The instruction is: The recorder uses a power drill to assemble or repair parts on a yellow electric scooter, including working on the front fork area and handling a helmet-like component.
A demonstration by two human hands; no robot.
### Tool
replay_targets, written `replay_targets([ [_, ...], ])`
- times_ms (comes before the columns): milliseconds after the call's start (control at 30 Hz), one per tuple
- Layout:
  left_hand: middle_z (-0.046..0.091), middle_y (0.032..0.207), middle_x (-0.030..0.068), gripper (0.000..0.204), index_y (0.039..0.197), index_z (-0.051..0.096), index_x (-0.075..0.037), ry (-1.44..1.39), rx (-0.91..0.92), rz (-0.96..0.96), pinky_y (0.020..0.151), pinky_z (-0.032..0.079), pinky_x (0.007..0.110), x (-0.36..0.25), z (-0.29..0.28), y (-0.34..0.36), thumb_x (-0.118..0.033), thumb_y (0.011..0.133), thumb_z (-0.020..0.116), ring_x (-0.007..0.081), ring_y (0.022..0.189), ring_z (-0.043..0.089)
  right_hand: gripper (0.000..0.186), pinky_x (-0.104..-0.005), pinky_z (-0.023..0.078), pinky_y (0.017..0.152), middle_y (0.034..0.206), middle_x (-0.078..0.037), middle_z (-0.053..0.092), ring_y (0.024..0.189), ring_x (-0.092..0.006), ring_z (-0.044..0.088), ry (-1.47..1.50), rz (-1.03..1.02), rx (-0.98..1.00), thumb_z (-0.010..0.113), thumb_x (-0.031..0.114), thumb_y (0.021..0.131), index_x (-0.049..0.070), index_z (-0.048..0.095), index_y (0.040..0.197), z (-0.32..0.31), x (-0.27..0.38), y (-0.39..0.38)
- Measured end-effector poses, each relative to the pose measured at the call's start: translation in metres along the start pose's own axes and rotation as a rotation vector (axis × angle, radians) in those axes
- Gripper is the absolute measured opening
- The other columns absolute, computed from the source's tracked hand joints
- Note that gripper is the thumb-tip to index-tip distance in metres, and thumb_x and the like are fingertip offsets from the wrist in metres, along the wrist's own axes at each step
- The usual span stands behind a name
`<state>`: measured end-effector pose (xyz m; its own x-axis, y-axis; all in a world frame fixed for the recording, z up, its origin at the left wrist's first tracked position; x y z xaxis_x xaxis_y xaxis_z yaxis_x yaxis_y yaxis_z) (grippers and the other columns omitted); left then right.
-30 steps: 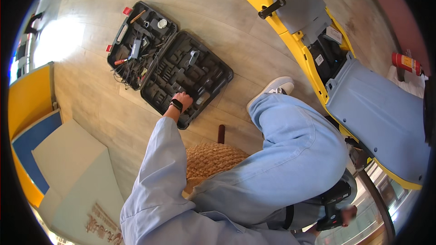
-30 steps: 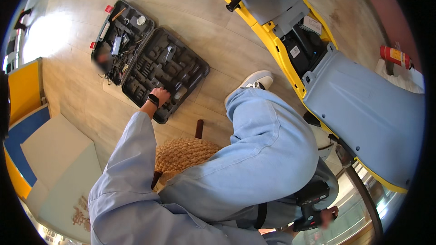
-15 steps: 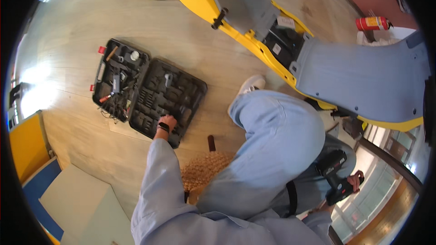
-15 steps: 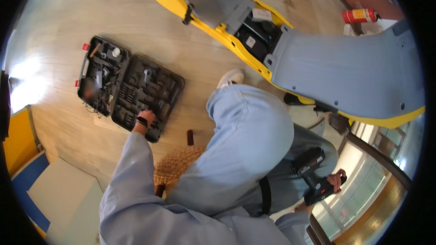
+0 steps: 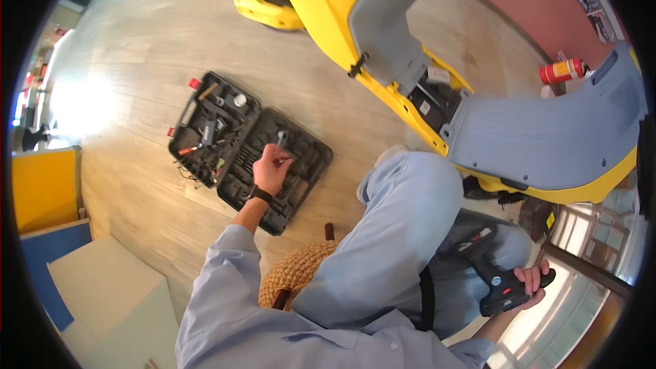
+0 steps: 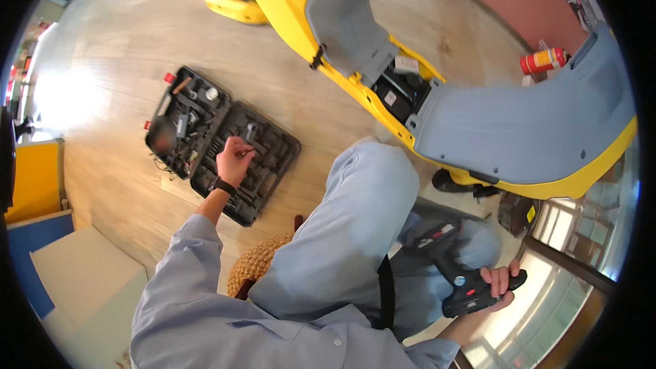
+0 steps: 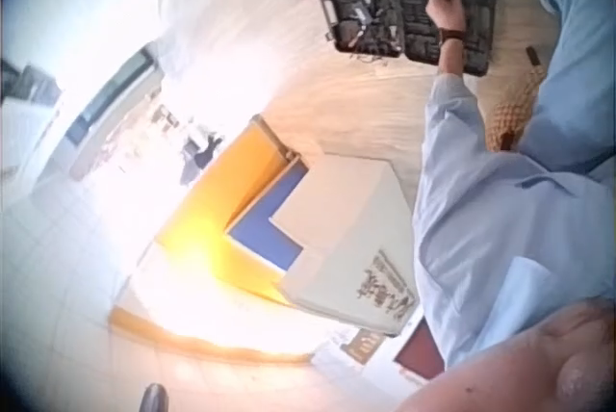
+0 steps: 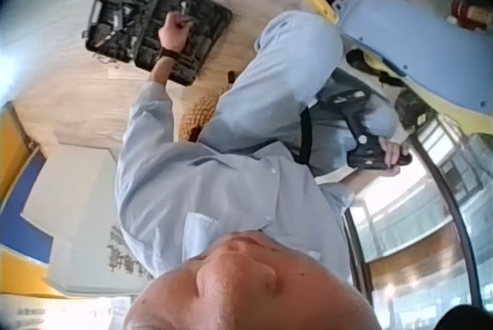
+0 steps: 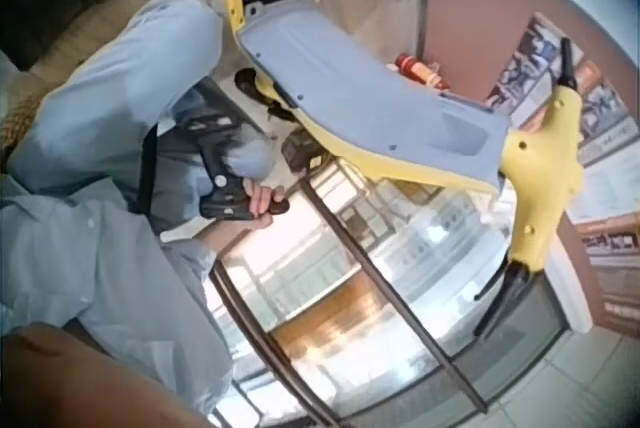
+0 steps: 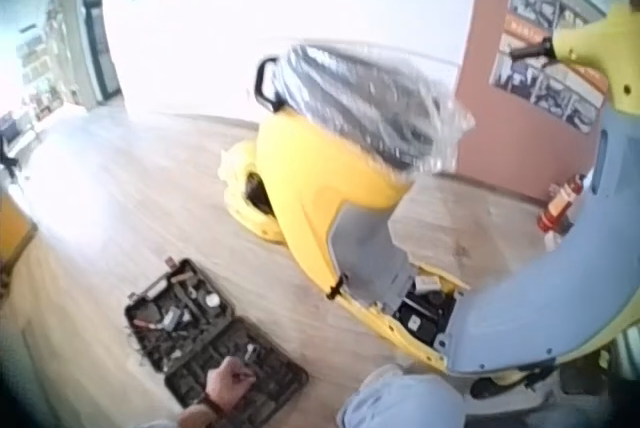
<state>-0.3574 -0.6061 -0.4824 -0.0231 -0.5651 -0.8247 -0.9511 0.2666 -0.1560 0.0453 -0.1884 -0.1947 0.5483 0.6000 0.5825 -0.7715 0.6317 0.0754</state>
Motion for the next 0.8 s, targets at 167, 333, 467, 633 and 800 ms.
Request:
replay_targets([
  [167,0.07,0.083,0.0083,0.04,0.097,0.042,-0.005,-0.537,-0.215,0.516,0.067,0.051,0.024,-0.275,-0.029,-0.011,0.003,0.073,0.073,0.0128,0.072,0.065,0.052,-0.031,0.039,0.066,0.071,-0.003,0.05,0.057,-0.0142,0.049,-0.327,0.209,-0.158,0.071,0.008,0.069,0.007,0.044,0.114,0.052,-0.053,0.047],
  [333,0.067,0.083,0.0097,0.045,0.1,0.041,-0.004,-0.869,-0.215,0.831,0.069,0.053,0.026,-0.431,0.003,-0.044,0.008,0.069,0.072,0.0135,0.072,0.064,0.056,-0.0333,0.044,0.069,0.074,-0.005,0.053,0.064,-0.0162,0.053,-0.33,0.406,-0.094,0.064,0.005,0.073,0.003,0.046,0.127,0.082,-0.109,0.136],
  [467,0.067,0.081,0.0083,0.045,0.1,0.041,-0.004,-0.919,-0.145,0.829,0.067,0.054,0.027,-0.473,0.066,-0.042,0.005,0.069,0.073,0.014,0.072,0.066,0.057,-0.0312,0.049,0.07,0.094,-0.011,0.061,0.076,-0.0172,0.059,-0.272,0.36,-0.018,0.062,0.007,0.079,0.004,0.041,0.132,0.088,-0.12,0.19],
  [633,0.066,0.081,0.0094,0.05,0.101,0.036,-0.004,-0.867,-0.041,0.774,0.066,0.054,0.026,-0.46,0.105,-0.035,0.007,0.068,0.071,0.0163,0.074,0.067,0.062,-0.0317,0.052,0.073,0.105,-0.016,0.063,0.08,-0.0157,0.061,-0.203,0.344,-0.072,0.064,0.008,0.082,0.005,0.036,0.137,0.054,-0.12,0.201],
  [800,0.064,0.086,0.0126,0.051,0.107,0.034,-0.008,-0.979,0.243,0.735,0.071,0.053,0.029,-0.467,0.125,-0.027,0.009,0.072,0.066,0.019,0.078,0.064,0.062,-0.031,0.052,0.069,0.103,-0.013,0.064,0.078,-0.0154,0.061,-0.269,0.398,-0.138,0.066,0.008,0.082,0.005,0.037,0.136,0.046,-0.123,0.201],
])
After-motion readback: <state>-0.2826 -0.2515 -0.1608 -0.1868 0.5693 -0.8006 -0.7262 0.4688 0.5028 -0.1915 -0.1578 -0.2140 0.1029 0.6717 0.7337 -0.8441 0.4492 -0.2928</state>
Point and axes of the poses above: each hand's wrist, its own y-axis towards the middle knuckle, its own z-axis out of the palm, x = y × z, the point moved 7 cm from there along y, towards the middle knuckle
